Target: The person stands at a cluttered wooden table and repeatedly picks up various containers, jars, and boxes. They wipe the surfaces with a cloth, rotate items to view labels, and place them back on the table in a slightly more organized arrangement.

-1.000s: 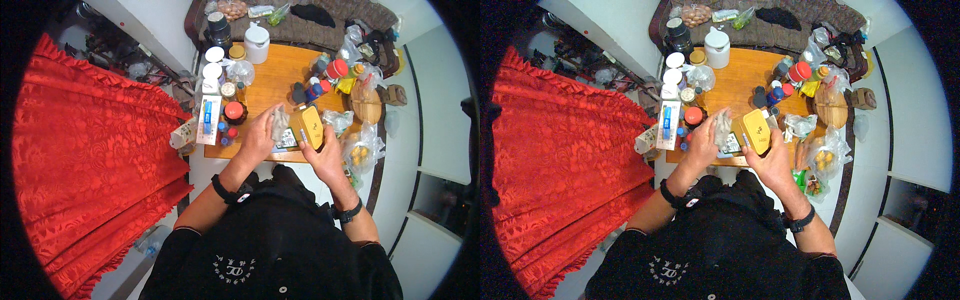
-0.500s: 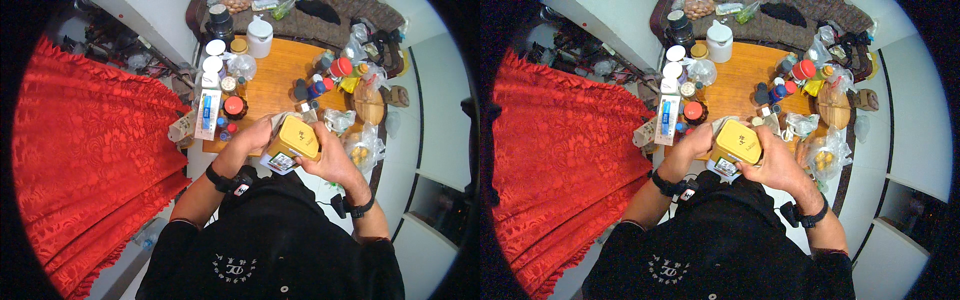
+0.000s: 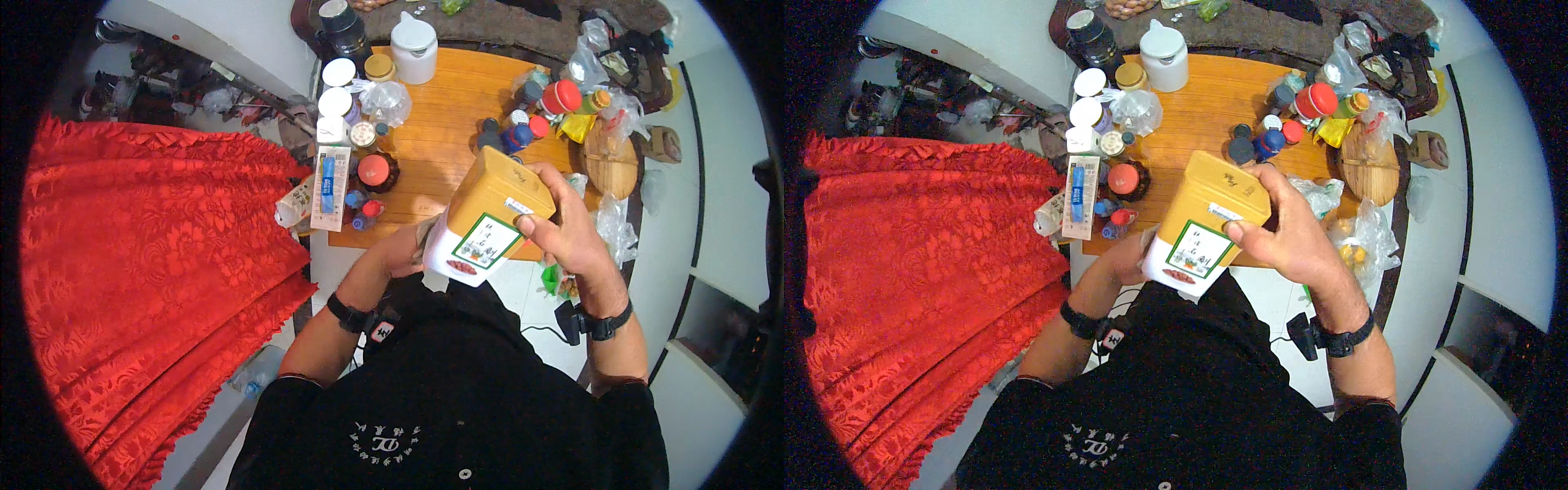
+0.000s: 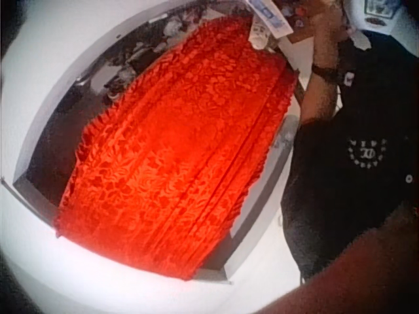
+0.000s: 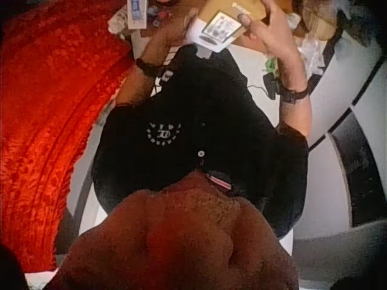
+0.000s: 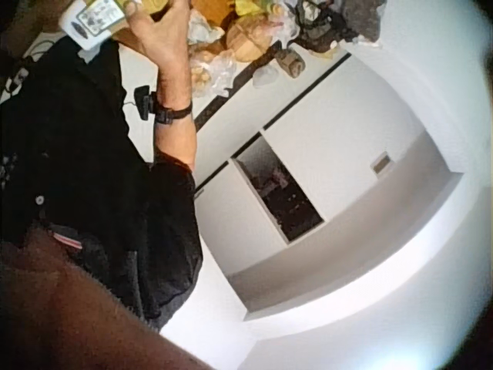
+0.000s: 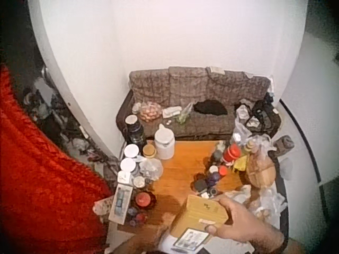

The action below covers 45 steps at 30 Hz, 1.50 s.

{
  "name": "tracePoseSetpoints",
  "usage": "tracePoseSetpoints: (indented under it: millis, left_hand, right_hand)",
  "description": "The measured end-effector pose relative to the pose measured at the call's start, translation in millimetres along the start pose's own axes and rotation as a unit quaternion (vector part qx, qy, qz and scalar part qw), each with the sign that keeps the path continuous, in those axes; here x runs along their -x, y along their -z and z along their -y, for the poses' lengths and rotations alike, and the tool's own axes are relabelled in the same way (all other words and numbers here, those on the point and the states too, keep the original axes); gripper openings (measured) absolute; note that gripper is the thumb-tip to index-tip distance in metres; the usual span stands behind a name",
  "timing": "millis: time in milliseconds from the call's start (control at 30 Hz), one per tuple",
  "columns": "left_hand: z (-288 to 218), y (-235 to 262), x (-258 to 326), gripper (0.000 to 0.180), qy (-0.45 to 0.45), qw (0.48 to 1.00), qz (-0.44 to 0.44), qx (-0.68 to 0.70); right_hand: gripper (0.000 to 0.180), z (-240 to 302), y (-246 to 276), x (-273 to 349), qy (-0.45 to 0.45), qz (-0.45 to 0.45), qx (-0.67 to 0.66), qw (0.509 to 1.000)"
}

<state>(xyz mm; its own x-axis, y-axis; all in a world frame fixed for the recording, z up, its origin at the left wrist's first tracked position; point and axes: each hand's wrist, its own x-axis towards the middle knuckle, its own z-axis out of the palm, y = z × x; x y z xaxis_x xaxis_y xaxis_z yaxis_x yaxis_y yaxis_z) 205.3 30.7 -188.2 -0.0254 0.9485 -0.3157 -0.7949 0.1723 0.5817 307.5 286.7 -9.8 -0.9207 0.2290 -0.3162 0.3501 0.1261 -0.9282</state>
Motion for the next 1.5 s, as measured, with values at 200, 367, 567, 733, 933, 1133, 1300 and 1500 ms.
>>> tracePoseSetpoints:
  millis: [200, 367, 567, 733, 933, 1133, 1300, 1500]
  left_hand:
    - [24.9, 16.2, -47.7, 0.049, 0.007, 0.980, -0.127, 0.151]
    - [23.3, 46.9, -130.0, 0.050, -0.035, 0.927, -0.246, 0.282]
    - [43.6, 99.1, -59.8, 0.053, 0.010, 0.956, -0.144, 0.255]
    - [83.1, 126.6, 19.2, 0.058, 0.097, 0.950, -0.272, 0.118]
    - [161.2, 167.8, 91.0, 0.057, 0.146, 0.895, -0.383, 0.177]
    - [199.7, 166.8, 107.6, 0.054, 0.167, 0.899, -0.399, 0.077]
    - [214.6, 164.1, 98.5, 0.053, 0.164, 0.899, -0.396, 0.087]
    - [230.1, 172.7, 102.3, 0.048, 0.153, 0.910, -0.381, 0.059]
  right_hand:
    - [0.053, -48.0, 1.1, -59.8, 0.026, -0.154, 0.039, 0.987]
    - [0.055, -110.5, -47.1, -116.2, 0.052, -0.234, 0.186, 0.953]
    - [0.061, -183.8, -83.2, -209.3, 0.011, -0.268, 0.167, 0.949]
    - [0.057, -256.7, -99.4, -332.3, -0.078, -0.262, 0.163, 0.948]
    - [0.046, -321.1, -120.3, -448.1, -0.089, -0.313, 0.219, 0.920]
    - [0.050, -352.1, -124.3, -510.6, -0.135, -0.330, 0.240, 0.903]
    - [0.055, -362.4, -135.3, -527.8, -0.146, -0.301, 0.335, 0.881]
    - [0.057, -374.4, -143.2, -525.5, -0.164, -0.308, 0.270, 0.897]
